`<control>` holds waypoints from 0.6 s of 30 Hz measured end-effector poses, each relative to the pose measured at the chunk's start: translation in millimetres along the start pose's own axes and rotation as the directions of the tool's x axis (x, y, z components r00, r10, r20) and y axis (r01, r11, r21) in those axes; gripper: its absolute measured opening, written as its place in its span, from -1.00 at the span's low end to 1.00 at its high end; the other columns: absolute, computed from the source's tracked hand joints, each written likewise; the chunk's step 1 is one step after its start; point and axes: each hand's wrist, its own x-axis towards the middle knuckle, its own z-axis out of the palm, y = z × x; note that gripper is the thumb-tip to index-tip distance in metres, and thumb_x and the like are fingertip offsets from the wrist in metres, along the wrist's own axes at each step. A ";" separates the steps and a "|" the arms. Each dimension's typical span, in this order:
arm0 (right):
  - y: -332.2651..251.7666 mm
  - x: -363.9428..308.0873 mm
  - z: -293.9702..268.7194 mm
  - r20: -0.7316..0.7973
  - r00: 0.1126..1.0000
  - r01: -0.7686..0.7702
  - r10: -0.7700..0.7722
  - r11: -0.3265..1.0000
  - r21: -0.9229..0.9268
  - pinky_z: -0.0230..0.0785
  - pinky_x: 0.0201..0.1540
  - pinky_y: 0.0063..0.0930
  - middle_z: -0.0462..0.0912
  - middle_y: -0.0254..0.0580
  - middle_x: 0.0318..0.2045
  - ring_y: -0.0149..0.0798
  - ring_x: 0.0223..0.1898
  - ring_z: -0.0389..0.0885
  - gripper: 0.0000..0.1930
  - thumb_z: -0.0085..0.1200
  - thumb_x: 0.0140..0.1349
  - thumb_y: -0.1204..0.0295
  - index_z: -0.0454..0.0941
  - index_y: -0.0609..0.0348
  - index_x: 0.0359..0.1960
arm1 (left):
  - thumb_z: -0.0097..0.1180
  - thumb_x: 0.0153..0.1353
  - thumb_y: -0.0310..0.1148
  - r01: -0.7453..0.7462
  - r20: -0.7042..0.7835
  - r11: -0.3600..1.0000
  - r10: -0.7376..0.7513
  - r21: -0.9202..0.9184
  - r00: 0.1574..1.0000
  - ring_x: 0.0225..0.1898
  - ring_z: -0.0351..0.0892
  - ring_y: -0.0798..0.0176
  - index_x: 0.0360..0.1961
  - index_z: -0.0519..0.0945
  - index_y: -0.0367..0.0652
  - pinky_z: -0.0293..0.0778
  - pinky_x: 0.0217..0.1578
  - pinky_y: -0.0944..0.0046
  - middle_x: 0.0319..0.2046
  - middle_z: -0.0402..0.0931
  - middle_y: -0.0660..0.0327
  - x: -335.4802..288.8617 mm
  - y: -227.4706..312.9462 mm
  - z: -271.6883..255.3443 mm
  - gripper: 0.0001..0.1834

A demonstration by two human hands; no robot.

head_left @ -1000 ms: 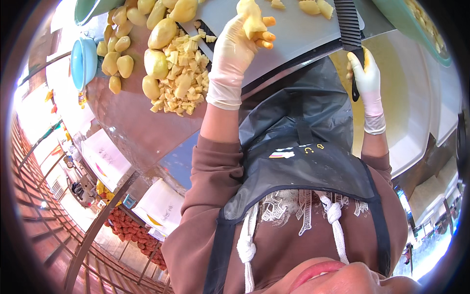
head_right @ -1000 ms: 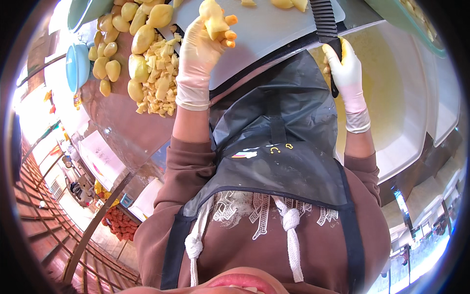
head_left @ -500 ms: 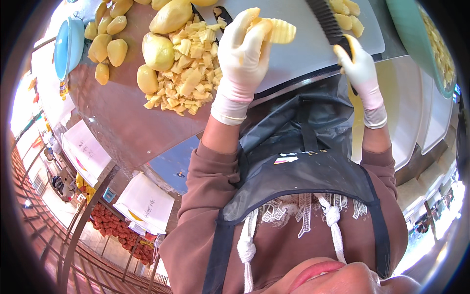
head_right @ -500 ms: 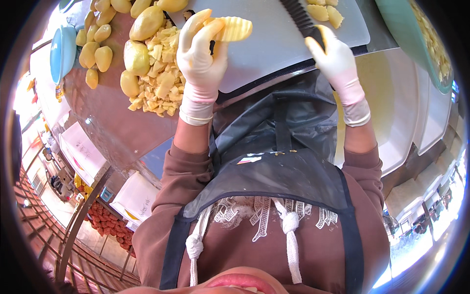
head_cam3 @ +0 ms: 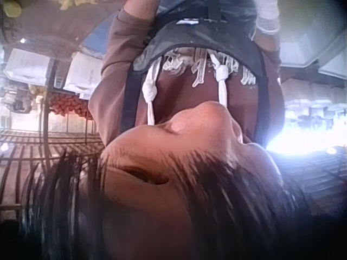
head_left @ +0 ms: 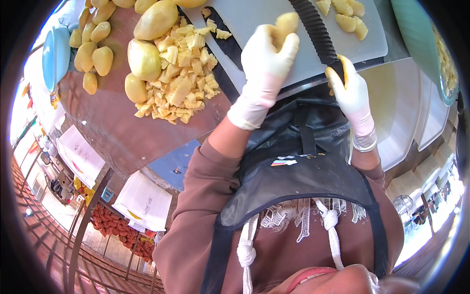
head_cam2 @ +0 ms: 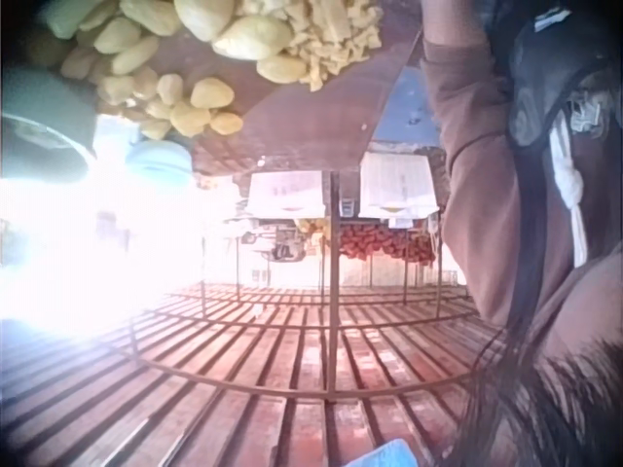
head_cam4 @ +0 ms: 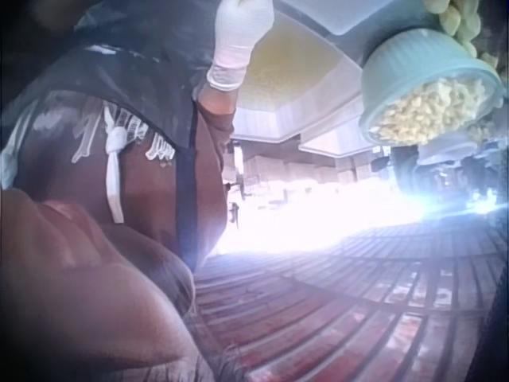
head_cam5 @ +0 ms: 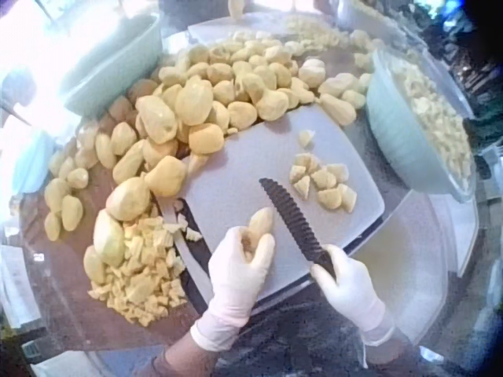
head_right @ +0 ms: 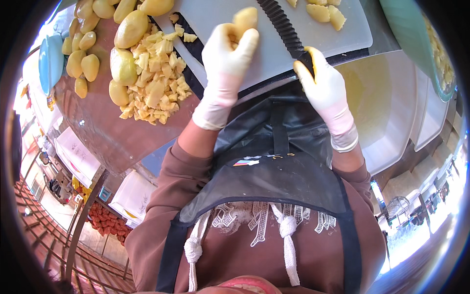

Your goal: The person repeatedly picks up peeled potatoes from a pile on a metal table, places them on a cutting board, and chops them into small pieces using a serrated knife. The chopped pieces are periodically swept into a green bowl. The person wears gloves and an apron throughout the task.

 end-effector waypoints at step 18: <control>-29.8 -9.5 18.1 -0.122 0.970 0.139 -0.210 0.892 -0.430 0.45 -0.53 -0.23 0.58 -0.10 -0.66 -0.04 -0.58 0.62 -0.69 0.01 0.33 0.19 0.45 0.21 -0.13 | -0.02 0.23 -0.21 -0.270 0.290 0.926 0.191 0.263 0.938 -0.42 0.59 -0.16 -0.56 0.62 -0.23 0.53 -0.30 0.00 -0.53 0.58 -0.06 3.6 -13.4 -11.9 -0.65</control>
